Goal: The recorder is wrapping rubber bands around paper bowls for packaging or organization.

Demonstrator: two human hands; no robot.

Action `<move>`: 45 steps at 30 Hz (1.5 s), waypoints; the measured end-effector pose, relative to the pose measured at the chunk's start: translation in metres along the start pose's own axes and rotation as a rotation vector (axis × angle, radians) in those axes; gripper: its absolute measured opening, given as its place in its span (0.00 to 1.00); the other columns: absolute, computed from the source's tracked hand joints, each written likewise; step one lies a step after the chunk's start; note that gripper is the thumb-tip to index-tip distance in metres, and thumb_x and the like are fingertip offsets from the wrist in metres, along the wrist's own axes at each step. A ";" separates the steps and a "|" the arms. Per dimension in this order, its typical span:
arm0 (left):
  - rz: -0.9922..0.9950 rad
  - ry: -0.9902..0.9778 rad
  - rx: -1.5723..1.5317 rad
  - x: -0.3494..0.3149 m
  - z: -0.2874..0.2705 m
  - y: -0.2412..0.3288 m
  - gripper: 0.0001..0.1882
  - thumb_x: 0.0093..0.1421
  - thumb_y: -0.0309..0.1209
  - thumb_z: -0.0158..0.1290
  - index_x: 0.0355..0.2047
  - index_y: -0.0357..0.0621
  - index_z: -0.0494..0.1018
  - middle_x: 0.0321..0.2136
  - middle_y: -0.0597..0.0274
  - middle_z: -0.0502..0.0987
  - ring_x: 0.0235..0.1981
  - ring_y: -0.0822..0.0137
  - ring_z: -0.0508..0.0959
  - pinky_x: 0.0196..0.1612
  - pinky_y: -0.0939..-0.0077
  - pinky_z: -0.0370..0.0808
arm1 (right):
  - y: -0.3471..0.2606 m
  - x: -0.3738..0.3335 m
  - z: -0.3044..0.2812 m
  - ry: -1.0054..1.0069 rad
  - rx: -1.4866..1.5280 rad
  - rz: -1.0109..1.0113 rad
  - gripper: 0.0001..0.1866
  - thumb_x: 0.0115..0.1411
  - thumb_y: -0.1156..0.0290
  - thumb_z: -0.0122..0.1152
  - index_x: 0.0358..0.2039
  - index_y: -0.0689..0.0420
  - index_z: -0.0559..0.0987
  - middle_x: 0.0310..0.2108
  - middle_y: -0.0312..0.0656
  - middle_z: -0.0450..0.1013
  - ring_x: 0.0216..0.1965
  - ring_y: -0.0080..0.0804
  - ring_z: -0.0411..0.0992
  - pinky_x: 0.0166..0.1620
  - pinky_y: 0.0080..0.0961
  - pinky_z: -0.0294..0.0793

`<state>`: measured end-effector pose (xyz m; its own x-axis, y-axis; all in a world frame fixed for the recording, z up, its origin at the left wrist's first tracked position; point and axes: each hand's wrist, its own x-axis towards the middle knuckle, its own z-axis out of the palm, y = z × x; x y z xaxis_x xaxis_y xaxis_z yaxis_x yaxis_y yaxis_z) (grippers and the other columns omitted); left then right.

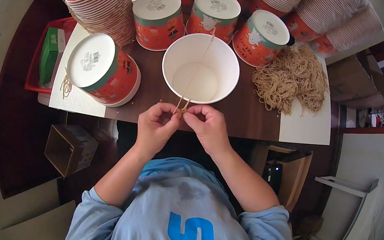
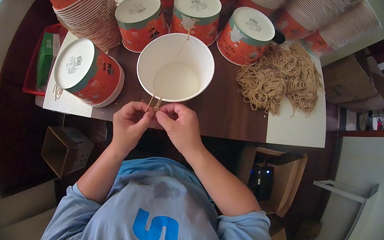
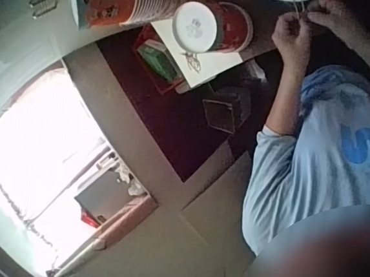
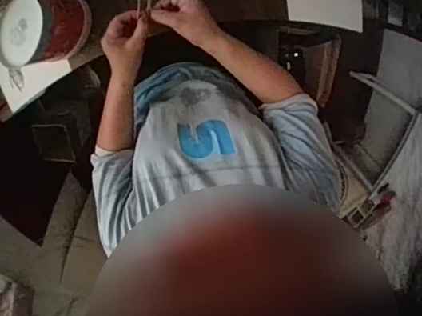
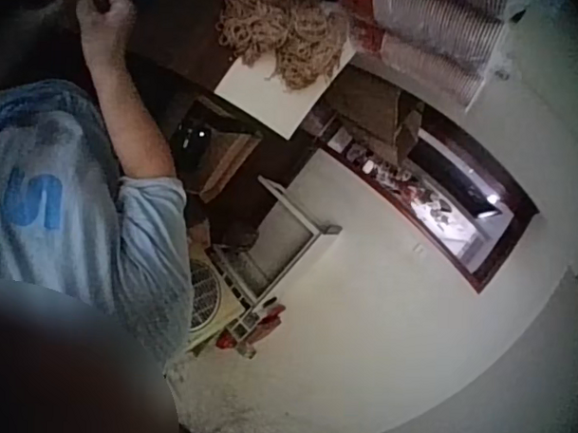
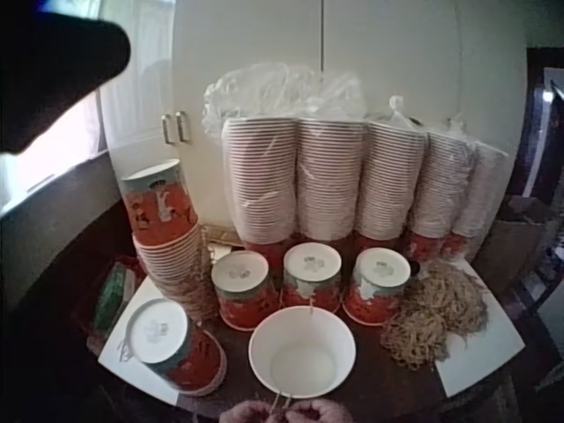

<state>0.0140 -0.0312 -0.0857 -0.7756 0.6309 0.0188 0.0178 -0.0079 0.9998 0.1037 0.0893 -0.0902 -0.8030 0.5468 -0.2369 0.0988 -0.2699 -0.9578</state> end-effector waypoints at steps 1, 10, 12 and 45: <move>0.000 0.000 0.000 0.000 0.001 0.001 0.04 0.55 0.22 0.55 0.31 0.34 0.73 0.27 0.66 0.77 0.28 0.80 0.75 0.32 0.87 0.72 | 0.001 0.001 -0.001 -0.009 -0.033 -0.025 0.08 0.55 0.72 0.60 0.30 0.64 0.78 0.29 0.38 0.76 0.30 0.19 0.72 0.33 0.17 0.73; 0.026 -0.001 -0.047 0.001 0.001 -0.008 0.03 0.55 0.21 0.54 0.31 0.35 0.72 0.28 0.65 0.77 0.28 0.80 0.75 0.31 0.87 0.72 | -0.012 -0.003 0.000 -0.047 0.224 0.136 0.08 0.57 0.73 0.57 0.32 0.64 0.79 0.30 0.38 0.77 0.31 0.19 0.72 0.39 0.17 0.71; 0.050 -0.007 0.026 0.001 0.000 -0.011 0.05 0.53 0.21 0.55 0.31 0.36 0.73 0.28 0.63 0.77 0.27 0.77 0.76 0.30 0.85 0.72 | -0.009 -0.004 0.000 -0.040 0.232 0.134 0.08 0.57 0.73 0.57 0.32 0.64 0.79 0.30 0.38 0.77 0.31 0.20 0.72 0.38 0.17 0.72; 0.426 0.061 0.504 0.005 0.005 0.003 0.06 0.47 0.23 0.58 0.28 0.39 0.75 0.25 0.56 0.77 0.25 0.64 0.79 0.30 0.75 0.75 | -0.003 -0.002 0.003 0.074 -0.102 -0.039 0.09 0.55 0.71 0.59 0.30 0.65 0.80 0.25 0.38 0.77 0.28 0.19 0.72 0.32 0.18 0.71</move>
<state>0.0128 -0.0243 -0.0822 -0.6691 0.6079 0.4275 0.6127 0.1258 0.7802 0.1032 0.0872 -0.0867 -0.7626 0.6129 -0.2071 0.1310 -0.1672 -0.9772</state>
